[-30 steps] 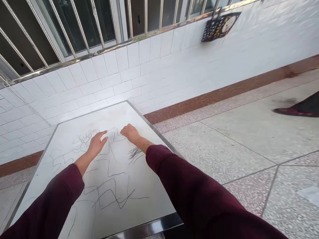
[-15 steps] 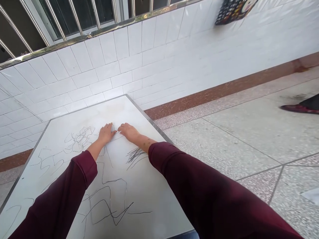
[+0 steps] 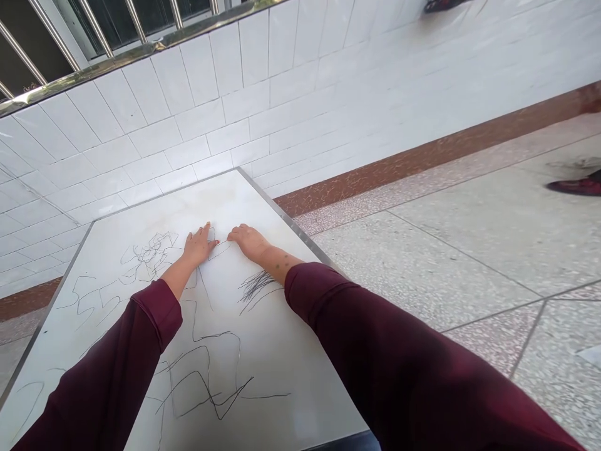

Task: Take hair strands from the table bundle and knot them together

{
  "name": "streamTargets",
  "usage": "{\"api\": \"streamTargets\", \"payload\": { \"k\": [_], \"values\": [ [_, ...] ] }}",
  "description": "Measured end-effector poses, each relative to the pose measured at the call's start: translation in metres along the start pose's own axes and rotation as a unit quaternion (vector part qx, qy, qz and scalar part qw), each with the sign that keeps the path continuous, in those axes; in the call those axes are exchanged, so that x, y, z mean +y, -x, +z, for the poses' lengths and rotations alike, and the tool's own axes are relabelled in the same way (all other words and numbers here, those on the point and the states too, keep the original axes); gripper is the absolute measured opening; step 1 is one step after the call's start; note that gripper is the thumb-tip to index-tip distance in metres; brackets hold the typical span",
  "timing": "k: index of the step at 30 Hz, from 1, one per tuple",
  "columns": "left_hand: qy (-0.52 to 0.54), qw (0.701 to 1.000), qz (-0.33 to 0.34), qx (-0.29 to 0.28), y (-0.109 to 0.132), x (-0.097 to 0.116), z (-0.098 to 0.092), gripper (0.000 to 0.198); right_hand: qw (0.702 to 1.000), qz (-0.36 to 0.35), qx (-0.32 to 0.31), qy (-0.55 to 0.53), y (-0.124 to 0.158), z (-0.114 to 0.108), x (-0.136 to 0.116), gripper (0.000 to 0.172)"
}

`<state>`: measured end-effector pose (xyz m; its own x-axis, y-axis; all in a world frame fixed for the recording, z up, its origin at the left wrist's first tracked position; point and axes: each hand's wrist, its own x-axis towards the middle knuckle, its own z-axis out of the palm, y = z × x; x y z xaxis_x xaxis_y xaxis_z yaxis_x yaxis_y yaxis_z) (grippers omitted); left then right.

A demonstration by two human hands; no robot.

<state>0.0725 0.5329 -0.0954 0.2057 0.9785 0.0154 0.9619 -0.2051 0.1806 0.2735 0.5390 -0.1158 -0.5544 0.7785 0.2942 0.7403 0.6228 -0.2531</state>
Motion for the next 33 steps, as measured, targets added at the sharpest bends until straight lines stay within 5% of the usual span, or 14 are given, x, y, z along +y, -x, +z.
{"api": "streamTargets", "payload": {
  "k": [13, 22, 27, 31, 33],
  "values": [
    [-0.027, 0.999, 0.034, 0.023, 0.003, 0.000, -0.009, 0.052, 0.993, 0.117, 0.014, -0.033, 0.002, -0.013, -0.006, 0.029],
    [-0.054, 0.996, 0.048, 0.052, 0.020, 0.008, -0.030, 0.047, 0.970, 0.174, 0.082, -0.148, 0.067, -0.083, -0.046, 0.024],
    [-0.052, 0.993, 0.100, 0.040, 0.089, 0.024, -0.081, 0.044, 0.950, 0.074, 0.113, -0.281, 0.191, -0.072, -0.127, 0.022],
    [0.070, 0.990, 0.114, 0.041, 0.200, 0.040, -0.142, 0.040, 0.934, 0.044, 0.148, -0.321, 0.298, -0.027, -0.188, 0.032],
    [0.176, 0.981, 0.081, -0.029, 0.264, 0.048, -0.156, 0.042, 0.934, 0.073, 0.190, -0.295, 0.331, -0.011, -0.205, 0.033]
  ]
}}
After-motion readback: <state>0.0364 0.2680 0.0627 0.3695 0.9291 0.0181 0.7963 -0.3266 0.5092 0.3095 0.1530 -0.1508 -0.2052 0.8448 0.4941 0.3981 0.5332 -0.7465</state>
